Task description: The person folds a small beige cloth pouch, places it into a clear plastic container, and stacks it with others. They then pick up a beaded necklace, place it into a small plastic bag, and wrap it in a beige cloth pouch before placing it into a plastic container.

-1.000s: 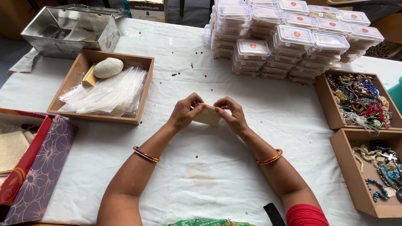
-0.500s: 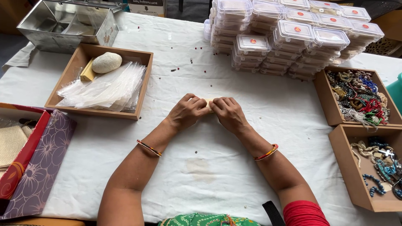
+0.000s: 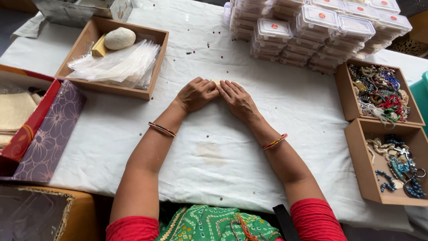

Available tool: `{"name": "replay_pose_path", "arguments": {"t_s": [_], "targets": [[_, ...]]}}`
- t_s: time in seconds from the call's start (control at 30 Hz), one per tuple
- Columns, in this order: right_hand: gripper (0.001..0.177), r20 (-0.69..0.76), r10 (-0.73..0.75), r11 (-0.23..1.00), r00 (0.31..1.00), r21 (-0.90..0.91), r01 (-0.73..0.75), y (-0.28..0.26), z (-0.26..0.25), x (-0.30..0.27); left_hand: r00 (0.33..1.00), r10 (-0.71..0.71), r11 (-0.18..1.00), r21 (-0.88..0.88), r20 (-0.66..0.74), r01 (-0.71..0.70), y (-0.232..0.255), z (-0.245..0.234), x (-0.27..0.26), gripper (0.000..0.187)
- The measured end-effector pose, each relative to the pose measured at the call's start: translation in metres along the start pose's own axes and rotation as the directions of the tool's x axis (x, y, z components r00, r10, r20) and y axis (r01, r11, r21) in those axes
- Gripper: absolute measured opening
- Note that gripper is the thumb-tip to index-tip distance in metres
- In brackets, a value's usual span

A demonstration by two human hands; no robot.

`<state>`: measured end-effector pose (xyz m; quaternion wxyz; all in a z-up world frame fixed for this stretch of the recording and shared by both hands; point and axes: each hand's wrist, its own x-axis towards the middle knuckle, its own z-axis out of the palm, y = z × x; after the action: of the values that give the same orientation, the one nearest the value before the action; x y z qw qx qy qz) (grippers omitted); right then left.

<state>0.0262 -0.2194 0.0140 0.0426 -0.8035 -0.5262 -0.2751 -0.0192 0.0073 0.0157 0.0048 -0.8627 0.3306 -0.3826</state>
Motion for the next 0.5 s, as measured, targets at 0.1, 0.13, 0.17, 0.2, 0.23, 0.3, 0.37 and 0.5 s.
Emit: {"name": "replay_pose_path", "arguments": {"t_s": [0.1,0.13,0.17,0.2,0.23,0.3,0.37,0.5], "targets": [[0.041,-0.022,-0.009,1.000,1.000,-0.003,0.009,-0.001,-0.002,-0.002,0.991,-0.006,0.999,0.050,0.137,-0.001,0.014,-0.016,0.002,0.011],[0.041,-0.020,0.004,1.000,1.000,-0.013,-0.004,-0.003,-0.001,-0.004,0.991,0.008,0.999,0.041,0.130,-0.013,0.019,-0.039,0.007,0.011],[0.039,-0.027,0.006,1.000,1.000,-0.019,-0.006,-0.004,0.001,-0.006,0.957,0.054,0.986,0.134,0.284,-0.096,0.023,-0.062,0.012,0.012],[0.037,-0.036,0.002,0.999,0.999,-0.033,-0.004,0.000,0.002,-0.005,0.901,0.079,0.957,0.220,0.426,-0.188,0.025,-0.084,0.019,0.020],[0.037,-0.037,0.009,0.999,0.999,-0.050,-0.011,0.003,0.001,-0.008,0.906,0.092,0.956,0.219,0.413,-0.196,0.018,-0.111,0.016,0.020],[0.038,-0.031,0.038,0.999,0.999,0.014,-0.037,0.003,0.002,-0.011,0.961,0.106,0.849,0.480,0.255,-0.221,0.006,-0.169,0.001,0.009],[0.036,-0.018,0.086,0.994,0.996,0.064,-0.085,0.005,0.008,-0.014,0.981,0.014,0.769,0.626,0.192,-0.133,0.002,-0.268,0.009,0.008],[0.036,0.012,0.185,0.970,0.983,0.156,-0.185,0.004,0.015,-0.013,0.989,-0.086,0.675,0.737,0.122,-0.032,0.013,-0.396,0.048,0.008]]}}
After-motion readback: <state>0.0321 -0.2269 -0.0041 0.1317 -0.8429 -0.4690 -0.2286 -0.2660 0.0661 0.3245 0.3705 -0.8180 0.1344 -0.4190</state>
